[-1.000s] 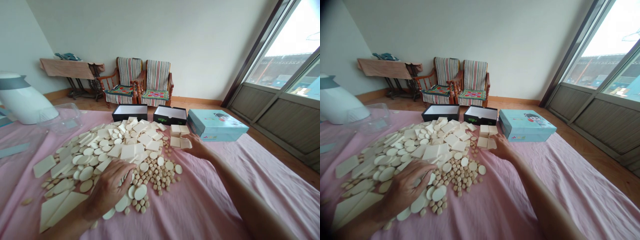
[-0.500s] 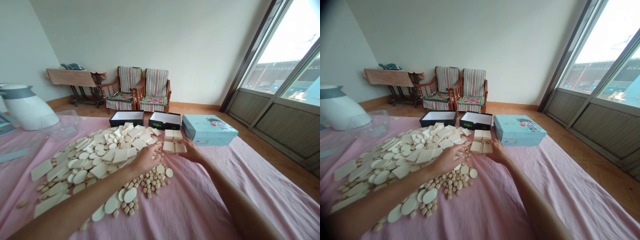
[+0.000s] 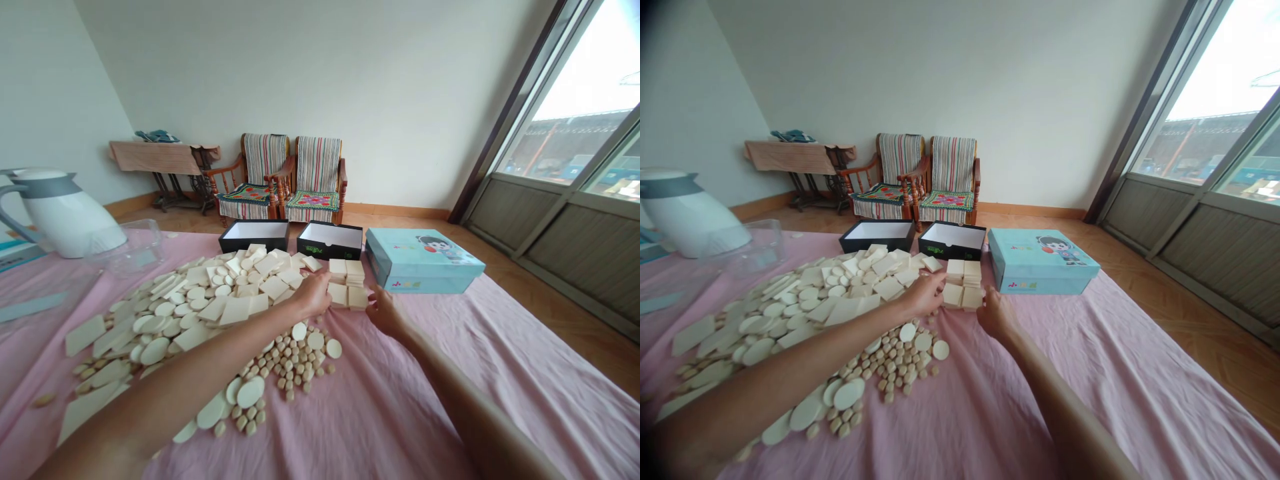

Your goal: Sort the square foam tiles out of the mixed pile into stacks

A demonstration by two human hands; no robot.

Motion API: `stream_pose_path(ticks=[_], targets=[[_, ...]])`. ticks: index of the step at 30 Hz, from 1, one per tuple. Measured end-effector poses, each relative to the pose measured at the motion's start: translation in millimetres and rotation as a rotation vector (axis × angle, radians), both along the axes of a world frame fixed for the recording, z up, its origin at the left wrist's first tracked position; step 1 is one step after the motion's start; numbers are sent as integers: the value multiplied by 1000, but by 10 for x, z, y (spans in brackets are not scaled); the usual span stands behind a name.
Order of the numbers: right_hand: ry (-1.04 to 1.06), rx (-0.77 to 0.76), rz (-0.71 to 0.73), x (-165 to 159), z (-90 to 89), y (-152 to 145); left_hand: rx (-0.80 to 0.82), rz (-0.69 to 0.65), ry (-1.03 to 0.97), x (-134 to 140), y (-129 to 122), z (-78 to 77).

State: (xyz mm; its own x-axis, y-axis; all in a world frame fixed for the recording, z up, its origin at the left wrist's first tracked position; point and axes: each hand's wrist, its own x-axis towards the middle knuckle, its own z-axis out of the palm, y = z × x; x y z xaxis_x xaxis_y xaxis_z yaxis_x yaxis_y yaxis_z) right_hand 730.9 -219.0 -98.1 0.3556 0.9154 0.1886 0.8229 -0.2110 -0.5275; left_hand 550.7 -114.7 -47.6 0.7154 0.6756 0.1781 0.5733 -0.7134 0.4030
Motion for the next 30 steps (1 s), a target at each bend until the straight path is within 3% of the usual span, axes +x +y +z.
stream_pose_path(ticks=[14, 24, 30], targets=[[-10, 60, -6, -9, -86, 39, -85, 27, -8, 82, -33, -11], [-10, 78, 34, -69, -21, 9, -119, 46, -74, 62, -38, -69], [-1, 91, 40, -53, 6, -33, -83, 53, -122, -14, -84, 19]])
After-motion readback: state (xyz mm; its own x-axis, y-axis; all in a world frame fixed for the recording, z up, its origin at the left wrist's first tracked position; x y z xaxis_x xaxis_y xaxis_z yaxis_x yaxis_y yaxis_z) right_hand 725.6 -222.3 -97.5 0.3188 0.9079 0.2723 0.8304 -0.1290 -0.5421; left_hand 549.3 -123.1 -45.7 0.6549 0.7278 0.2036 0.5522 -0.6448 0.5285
